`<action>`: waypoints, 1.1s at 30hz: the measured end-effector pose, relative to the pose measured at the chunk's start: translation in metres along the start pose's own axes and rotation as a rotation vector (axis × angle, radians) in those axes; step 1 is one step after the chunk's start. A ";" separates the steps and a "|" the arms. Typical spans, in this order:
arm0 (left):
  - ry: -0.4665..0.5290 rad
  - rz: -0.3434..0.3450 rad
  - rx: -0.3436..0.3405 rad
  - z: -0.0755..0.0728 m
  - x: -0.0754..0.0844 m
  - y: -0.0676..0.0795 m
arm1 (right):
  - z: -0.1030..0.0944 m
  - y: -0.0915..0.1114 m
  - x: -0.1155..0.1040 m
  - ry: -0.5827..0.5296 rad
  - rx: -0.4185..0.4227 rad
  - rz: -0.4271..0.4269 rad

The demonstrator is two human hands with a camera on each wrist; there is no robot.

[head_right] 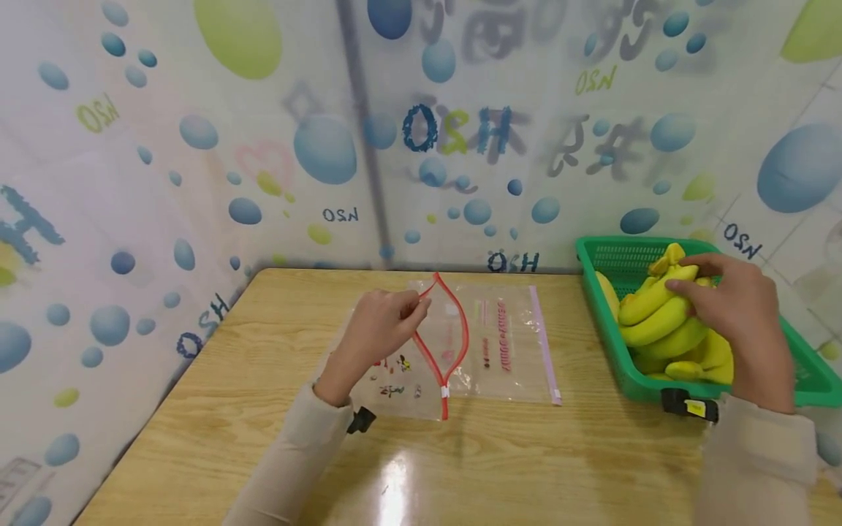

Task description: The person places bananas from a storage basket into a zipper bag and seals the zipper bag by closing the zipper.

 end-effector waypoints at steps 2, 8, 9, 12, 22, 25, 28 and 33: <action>0.000 0.001 0.003 0.000 -0.001 0.000 | -0.003 -0.001 -0.004 -0.012 0.042 0.002; -0.003 0.008 0.013 0.000 -0.002 0.001 | -0.013 -0.003 -0.017 -0.129 0.115 -0.026; -0.002 0.006 0.011 0.000 -0.002 0.001 | -0.015 -0.002 -0.019 -0.146 0.122 -0.037; -0.001 -0.002 0.009 -0.001 -0.002 0.001 | -0.018 0.001 -0.025 -0.179 0.144 -0.066; -0.006 -0.005 0.029 0.000 -0.003 0.002 | -0.030 0.029 -0.054 -0.317 0.221 -0.229; 0.000 -0.015 0.031 0.000 -0.003 0.002 | -0.030 0.041 -0.066 -0.392 0.208 -0.292; 0.004 -0.023 0.030 -0.001 -0.003 0.002 | -0.028 0.051 -0.078 -0.498 0.163 -0.355; 0.009 -0.029 0.033 0.000 -0.004 0.002 | -0.017 0.063 -0.094 -0.604 0.065 -0.455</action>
Point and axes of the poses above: each hand's wrist, its own y-axis away from the middle knuckle, its own z-axis out of the palm, x = y × z, the point moved 4 cm from there along -y, towards the middle knuckle, and after that the axes turned 14 degrees about z, right-handed, at the moved point
